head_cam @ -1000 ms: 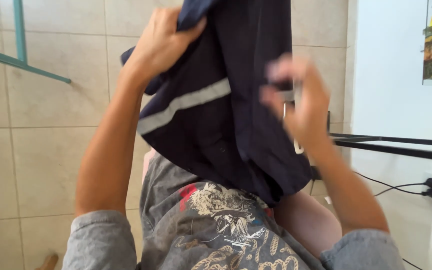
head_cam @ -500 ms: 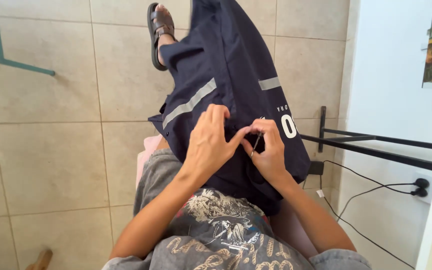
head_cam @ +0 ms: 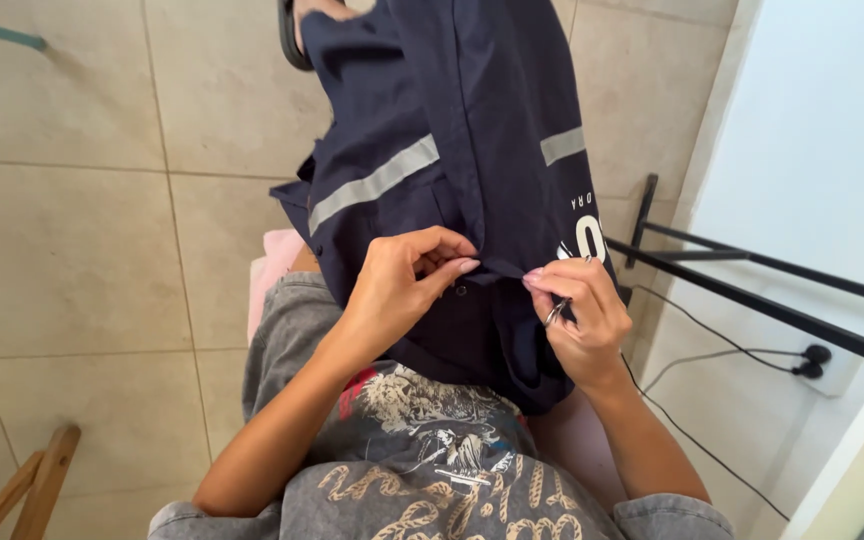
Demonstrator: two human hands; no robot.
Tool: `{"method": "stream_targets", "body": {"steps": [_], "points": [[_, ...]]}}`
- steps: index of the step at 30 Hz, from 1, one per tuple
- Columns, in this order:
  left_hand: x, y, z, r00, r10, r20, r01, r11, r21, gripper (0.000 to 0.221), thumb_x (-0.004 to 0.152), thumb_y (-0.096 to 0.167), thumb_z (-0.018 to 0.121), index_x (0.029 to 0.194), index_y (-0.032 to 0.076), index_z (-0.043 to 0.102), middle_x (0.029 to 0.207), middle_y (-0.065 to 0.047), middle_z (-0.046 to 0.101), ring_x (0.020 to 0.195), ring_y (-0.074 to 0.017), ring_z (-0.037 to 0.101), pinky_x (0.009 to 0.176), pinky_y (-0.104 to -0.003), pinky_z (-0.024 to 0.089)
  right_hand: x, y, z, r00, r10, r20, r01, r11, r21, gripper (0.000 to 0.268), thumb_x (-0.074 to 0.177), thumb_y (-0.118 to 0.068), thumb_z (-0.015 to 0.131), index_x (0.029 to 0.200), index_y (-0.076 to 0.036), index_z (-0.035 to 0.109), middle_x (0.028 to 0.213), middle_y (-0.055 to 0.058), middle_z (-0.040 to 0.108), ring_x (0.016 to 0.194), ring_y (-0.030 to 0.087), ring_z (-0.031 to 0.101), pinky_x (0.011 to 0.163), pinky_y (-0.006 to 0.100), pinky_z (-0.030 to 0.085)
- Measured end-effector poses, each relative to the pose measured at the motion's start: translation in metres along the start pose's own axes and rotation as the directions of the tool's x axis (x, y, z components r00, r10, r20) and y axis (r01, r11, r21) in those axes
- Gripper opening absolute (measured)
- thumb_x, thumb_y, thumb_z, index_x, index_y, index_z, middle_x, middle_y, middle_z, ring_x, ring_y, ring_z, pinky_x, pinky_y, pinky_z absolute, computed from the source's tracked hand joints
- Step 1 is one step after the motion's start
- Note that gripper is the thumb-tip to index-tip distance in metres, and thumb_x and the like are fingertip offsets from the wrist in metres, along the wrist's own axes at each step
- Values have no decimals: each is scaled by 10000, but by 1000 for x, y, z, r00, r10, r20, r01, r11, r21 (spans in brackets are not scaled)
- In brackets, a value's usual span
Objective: Trimming loose threads from a dark blue garment using scissors
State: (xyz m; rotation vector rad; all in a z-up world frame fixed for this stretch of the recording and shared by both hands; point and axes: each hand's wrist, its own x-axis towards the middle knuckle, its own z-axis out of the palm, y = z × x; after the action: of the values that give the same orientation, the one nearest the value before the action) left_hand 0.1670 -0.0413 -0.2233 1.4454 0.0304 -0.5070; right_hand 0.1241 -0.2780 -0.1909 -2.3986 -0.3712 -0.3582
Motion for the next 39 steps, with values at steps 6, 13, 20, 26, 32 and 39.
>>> {"method": "stream_targets", "body": {"steps": [6, 13, 20, 26, 32, 39], "points": [[-7, 14, -4, 997, -81, -1, 81, 996, -37, 102, 941, 91, 837, 1042, 87, 845, 800, -71, 782, 654, -130, 733, 602, -252, 608, 37, -40, -29, 968, 176, 181, -200, 972, 126, 198, 872, -97, 932, 1005, -37, 798, 925, 78, 800, 803, 247, 776, 766, 362, 643], [-16, 17, -3, 976, -214, 49, 219, 964, -153, 145, 952, 173, 829, 1034, 56, 848, 978, -37, 847, 848, -36, 726, 769, -180, 586, 46, -72, -31, 240, 377, 895, -918, -211, 335, 627, 794, -333, 955, 1167, 43, 619, 670, 220, 715, 428, 237, 689, 381, 313, 562], [-14, 36, -7, 989, -147, 30, 148, 988, -40, 144, 984, 217, 782, 1021, 91, 841, 979, -32, 841, 852, -66, 746, 793, -216, 592, 39, -68, -21, 221, 397, 891, -951, -116, 288, 497, 872, -239, 878, 1161, 57, 602, 666, 231, 717, 401, 274, 699, 409, 279, 561], [-15, 44, 3, 1000, -28, 1, 28, 999, 18, 138, 1078, 169, 668, 1106, 49, 731, 1010, -31, 764, 925, -111, 707, 845, -260, 562, 40, -58, -13, 986, 145, 78, -163, 917, 363, 253, 981, -63, 757, 1094, -48, 532, 956, 191, 718, 873, 313, 761, 914, 506, 644], [-4, 60, 22, 984, 176, -32, -176, 984, -15, 57, 1122, 79, 578, 1126, 37, 615, 1027, -75, 654, 923, -190, 645, 879, -318, 518, 44, -33, -32, 908, 351, 229, -375, 924, 70, 326, 954, 154, 702, 1178, -22, 544, 1271, 221, 749, 1299, 388, 743, 1235, 464, 540], [5, 52, 49, 1000, -10, 19, 21, 666, -746, 112, 1155, 217, 562, 1202, 116, 558, 1021, 56, 557, 925, -20, 520, 874, -216, 465, 59, -25, -56, 914, 391, 109, -403, 841, 360, 230, 1075, 83, 653, 1087, -53, 468, 1013, 183, 659, 1115, 442, 798, 1030, 472, 673]]}}
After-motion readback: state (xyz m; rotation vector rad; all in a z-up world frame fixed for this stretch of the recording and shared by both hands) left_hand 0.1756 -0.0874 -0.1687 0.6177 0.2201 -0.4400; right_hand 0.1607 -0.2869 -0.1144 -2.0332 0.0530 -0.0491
